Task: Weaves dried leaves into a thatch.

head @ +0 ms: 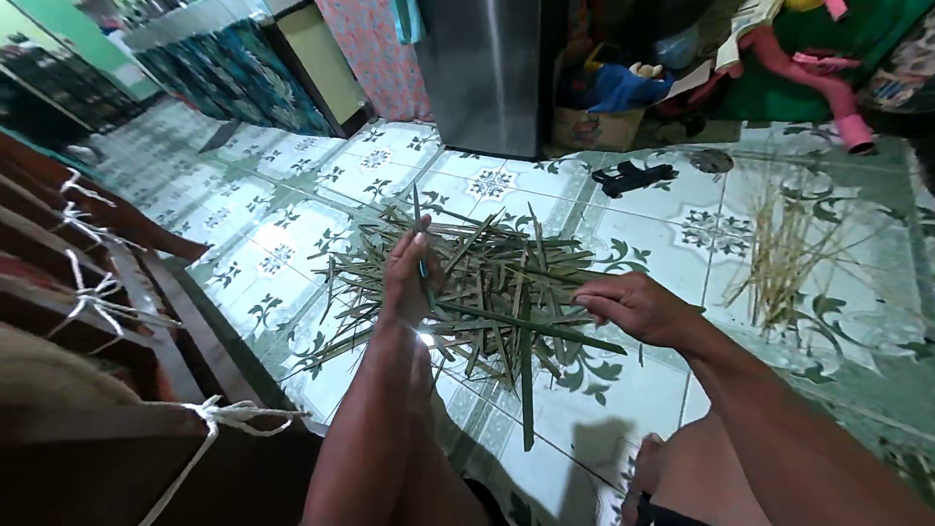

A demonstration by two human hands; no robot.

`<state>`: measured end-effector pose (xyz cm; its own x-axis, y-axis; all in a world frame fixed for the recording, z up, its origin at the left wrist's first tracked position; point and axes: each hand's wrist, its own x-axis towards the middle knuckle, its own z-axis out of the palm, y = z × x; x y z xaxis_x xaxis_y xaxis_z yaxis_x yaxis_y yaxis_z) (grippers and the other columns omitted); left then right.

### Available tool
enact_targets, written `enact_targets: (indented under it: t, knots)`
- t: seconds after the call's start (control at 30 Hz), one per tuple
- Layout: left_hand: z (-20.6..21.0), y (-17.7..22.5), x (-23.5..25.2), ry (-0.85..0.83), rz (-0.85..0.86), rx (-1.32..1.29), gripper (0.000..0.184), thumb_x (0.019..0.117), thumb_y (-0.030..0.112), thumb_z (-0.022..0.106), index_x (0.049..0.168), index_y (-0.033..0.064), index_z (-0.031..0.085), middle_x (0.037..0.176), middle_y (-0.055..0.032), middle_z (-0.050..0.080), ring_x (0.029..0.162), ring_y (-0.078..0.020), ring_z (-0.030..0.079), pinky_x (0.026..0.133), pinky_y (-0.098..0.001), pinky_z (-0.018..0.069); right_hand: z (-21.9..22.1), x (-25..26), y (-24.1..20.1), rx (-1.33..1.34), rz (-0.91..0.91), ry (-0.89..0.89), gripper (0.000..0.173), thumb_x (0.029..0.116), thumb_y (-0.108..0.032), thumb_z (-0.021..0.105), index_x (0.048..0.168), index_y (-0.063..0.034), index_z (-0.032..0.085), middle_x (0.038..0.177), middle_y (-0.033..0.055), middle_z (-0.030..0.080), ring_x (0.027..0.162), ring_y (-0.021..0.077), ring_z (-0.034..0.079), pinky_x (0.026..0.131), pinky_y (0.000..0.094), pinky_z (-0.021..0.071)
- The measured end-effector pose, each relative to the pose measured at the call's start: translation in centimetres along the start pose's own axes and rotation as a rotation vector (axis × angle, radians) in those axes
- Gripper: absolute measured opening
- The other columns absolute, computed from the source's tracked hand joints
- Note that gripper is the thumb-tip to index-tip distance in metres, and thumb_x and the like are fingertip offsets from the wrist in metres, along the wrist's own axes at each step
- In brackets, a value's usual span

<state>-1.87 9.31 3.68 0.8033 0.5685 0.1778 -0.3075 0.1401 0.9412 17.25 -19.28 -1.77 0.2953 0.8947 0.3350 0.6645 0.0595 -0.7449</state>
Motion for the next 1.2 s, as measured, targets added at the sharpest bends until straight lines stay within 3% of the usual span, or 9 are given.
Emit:
enact_targets:
  t: [0.4,0.67,0.87,1.07,1.2]
  knots:
    - [-3.9,2.1,-0.7,0.102,0.095,0.008,0.035,0.1071,0.032,0.041,0.137,0.0224,0.056,0.061,0.0074,0.05,0.043,-0.0031,0.045,0.043,-0.0195,0.0436,-2.1,-3.4,1.6,-0.06,0.015,-0.022,0.033,0.1034,-0.029,0.049,0.098,-0.0098,0.076,0.071,-0.007,0.063,0.062,-0.0036,0.054,0.061,0.0166,0.0477]
    - [-6.1,3.0,-0.7,0.133,0.139,-0.039,0.036,0.1081,0.03,0.038,0.139,0.0195,0.052,0.06,0.0086,0.049,0.044,-0.0032,0.047,0.044,-0.0199,0.0456,-4.8,-7.5,2.9,-0.101,0.111,0.026,0.035,0.1027,-0.033,0.052,0.101,-0.0091,0.077,0.075,-0.0058,0.067,0.059,-0.0044,0.053,0.056,0.0147,0.0465]
    - [-7.5,3.7,-0.9,0.129,0.168,-0.061,0.034,0.1082,0.035,0.038,0.137,0.0251,0.053,0.06,0.0099,0.05,0.044,-0.002,0.047,0.044,-0.0193,0.0453,-6.8,-10.6,3.9,-0.123,0.236,0.056,0.034,0.1014,-0.035,0.052,0.099,-0.0112,0.077,0.074,-0.007,0.068,0.057,-0.0029,0.054,0.053,0.0166,0.0457]
    - [-8.5,4.2,-1.0,0.176,0.174,-0.08,0.032,0.1089,0.033,0.035,0.134,0.0279,0.054,0.06,0.011,0.05,0.043,-0.0003,0.045,0.042,-0.0167,0.0435,-9.0,-13.6,4.9,-0.107,0.321,0.092,0.034,0.1008,-0.034,0.053,0.101,-0.0081,0.076,0.075,-0.0044,0.068,0.057,-0.002,0.054,0.052,0.0171,0.0456]
    - [-8.4,3.9,-0.9,0.16,0.173,-0.038,0.033,0.1081,0.033,0.038,0.136,0.025,0.054,0.058,0.0101,0.049,0.043,-0.0019,0.047,0.043,-0.019,0.0453,-10.6,-14.7,4.0,-0.078,0.374,0.039,0.032,0.1023,-0.024,0.052,0.105,-0.0018,0.074,0.077,0.0004,0.068,0.059,0.0011,0.055,0.055,0.0194,0.0471]
